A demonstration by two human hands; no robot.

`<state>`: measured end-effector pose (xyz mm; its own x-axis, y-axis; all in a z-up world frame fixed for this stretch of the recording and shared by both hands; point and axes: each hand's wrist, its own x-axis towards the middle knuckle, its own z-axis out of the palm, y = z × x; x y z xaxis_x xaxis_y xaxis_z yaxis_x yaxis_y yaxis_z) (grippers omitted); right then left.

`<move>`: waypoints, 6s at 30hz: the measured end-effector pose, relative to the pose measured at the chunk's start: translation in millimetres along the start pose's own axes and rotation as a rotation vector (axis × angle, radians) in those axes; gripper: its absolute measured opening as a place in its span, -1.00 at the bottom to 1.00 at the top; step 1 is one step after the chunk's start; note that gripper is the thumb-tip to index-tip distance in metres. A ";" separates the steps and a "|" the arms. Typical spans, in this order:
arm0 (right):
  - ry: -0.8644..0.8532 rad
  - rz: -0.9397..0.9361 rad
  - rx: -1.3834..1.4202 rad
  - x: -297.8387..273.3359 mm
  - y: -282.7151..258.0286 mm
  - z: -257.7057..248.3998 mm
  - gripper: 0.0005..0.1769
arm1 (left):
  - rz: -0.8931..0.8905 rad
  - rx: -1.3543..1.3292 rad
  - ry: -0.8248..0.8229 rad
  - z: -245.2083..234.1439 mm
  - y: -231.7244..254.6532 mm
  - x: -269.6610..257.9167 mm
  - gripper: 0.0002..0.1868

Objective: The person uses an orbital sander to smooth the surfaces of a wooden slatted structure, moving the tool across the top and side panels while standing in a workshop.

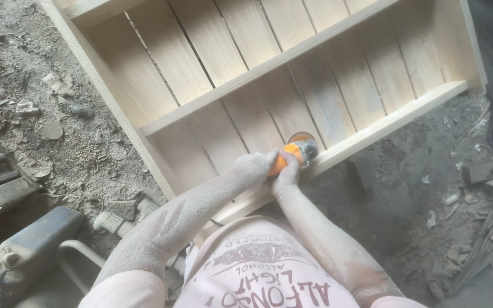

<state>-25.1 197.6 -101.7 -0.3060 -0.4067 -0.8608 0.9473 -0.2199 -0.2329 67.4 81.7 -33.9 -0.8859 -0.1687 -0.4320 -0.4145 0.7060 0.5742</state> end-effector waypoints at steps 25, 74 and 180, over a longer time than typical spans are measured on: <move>-0.001 -0.226 -0.036 93.3 -144.7 -4.8 -0.47 | -0.103 0.087 -0.181 -40.9 85.2 141.9 0.14; -0.021 -0.080 -0.019 42.1 -55.8 2.5 -0.62 | -0.051 0.155 -0.290 -52.3 40.3 77.6 0.09; 0.113 -0.104 -0.169 39.4 -96.0 17.7 -0.58 | -0.119 -0.040 -0.130 -22.4 53.0 88.6 -0.03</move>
<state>-129.8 187.0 -105.2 -0.3993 -0.2857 -0.8712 0.9165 -0.1003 -0.3872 -37.7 88.8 -26.2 -0.7966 -0.1573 -0.5837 -0.5254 0.6577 0.5398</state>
